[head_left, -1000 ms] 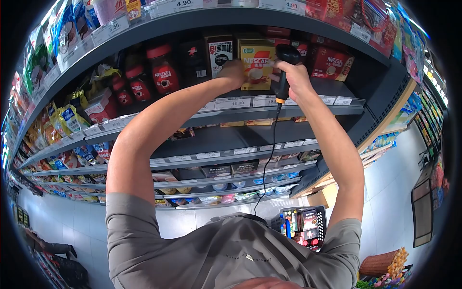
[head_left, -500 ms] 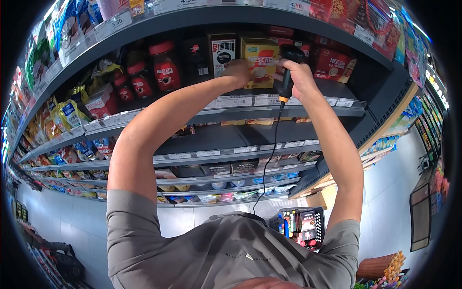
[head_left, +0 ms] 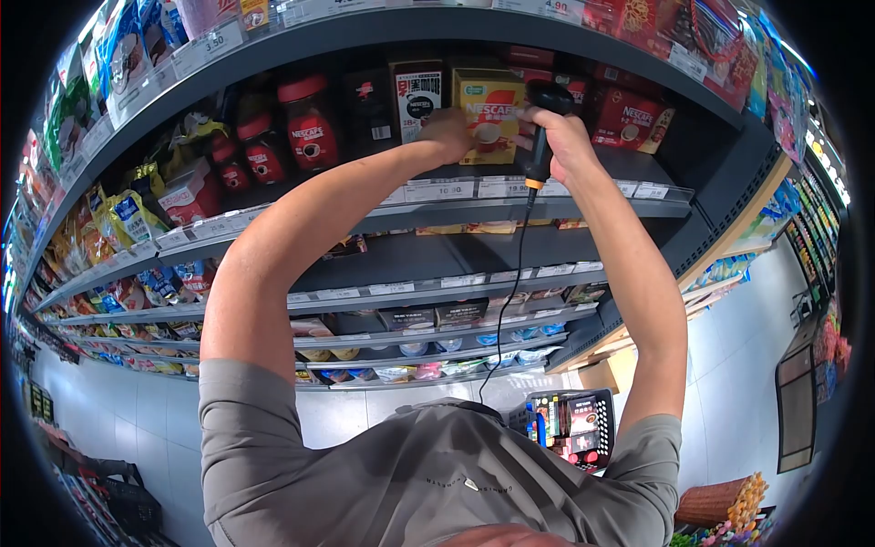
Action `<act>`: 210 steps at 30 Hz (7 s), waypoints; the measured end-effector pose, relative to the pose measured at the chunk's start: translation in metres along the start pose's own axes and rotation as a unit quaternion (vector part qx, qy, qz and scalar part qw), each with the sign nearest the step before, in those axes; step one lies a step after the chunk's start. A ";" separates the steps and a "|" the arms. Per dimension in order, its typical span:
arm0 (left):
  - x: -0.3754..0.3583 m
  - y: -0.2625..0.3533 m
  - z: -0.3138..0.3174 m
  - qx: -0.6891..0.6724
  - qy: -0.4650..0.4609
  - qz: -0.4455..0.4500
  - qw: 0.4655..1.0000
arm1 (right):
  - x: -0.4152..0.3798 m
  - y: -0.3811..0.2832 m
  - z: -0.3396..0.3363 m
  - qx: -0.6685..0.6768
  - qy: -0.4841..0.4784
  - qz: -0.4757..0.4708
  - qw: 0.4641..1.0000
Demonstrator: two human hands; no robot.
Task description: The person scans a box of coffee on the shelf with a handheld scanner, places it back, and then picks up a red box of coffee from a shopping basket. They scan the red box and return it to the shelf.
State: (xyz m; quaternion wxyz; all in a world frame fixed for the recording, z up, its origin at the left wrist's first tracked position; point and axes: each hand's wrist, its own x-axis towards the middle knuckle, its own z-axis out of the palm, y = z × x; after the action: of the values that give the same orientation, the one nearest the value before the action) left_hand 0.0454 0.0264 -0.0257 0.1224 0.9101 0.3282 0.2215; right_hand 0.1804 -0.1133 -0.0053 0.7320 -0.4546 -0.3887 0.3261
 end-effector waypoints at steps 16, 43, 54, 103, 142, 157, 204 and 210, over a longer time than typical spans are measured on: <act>0.005 -0.001 -0.005 -0.010 -0.013 -0.033 0.999 | -0.034 -0.015 -0.013 0.014 0.026 -0.042 0.999; -0.324 0.007 0.176 -0.246 0.032 -0.046 0.968 | -0.300 0.117 -0.116 0.183 0.117 0.031 0.976; -0.554 -0.180 0.333 -0.226 -0.212 -0.219 0.925 | -0.388 0.177 -0.123 0.005 0.182 0.180 0.967; -0.452 0.169 0.469 -0.153 -0.131 -0.189 0.961 | -0.674 0.258 -0.390 -0.335 0.352 0.398 0.778; -0.444 0.203 0.443 -0.082 -0.151 -0.244 0.955 | -0.627 0.424 -0.510 -0.495 0.201 0.627 0.567; -0.447 0.204 0.442 -0.120 -0.137 -0.257 0.949 | -0.634 0.493 -0.506 -0.648 0.043 0.497 0.575; -0.471 0.193 0.458 -0.156 -0.014 -0.099 0.983 | -0.591 0.139 -0.398 0.088 0.390 0.344 0.850; -0.484 0.215 0.357 -0.199 -0.059 0.118 0.971 | -0.590 0.118 -0.309 0.099 0.396 0.292 0.865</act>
State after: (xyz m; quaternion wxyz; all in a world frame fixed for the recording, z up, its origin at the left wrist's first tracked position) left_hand 0.0023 -0.4787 -0.4146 0.2934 0.9113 0.1597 0.2409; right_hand 0.1469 -0.6864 -0.3627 0.7366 -0.5639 0.1191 0.3540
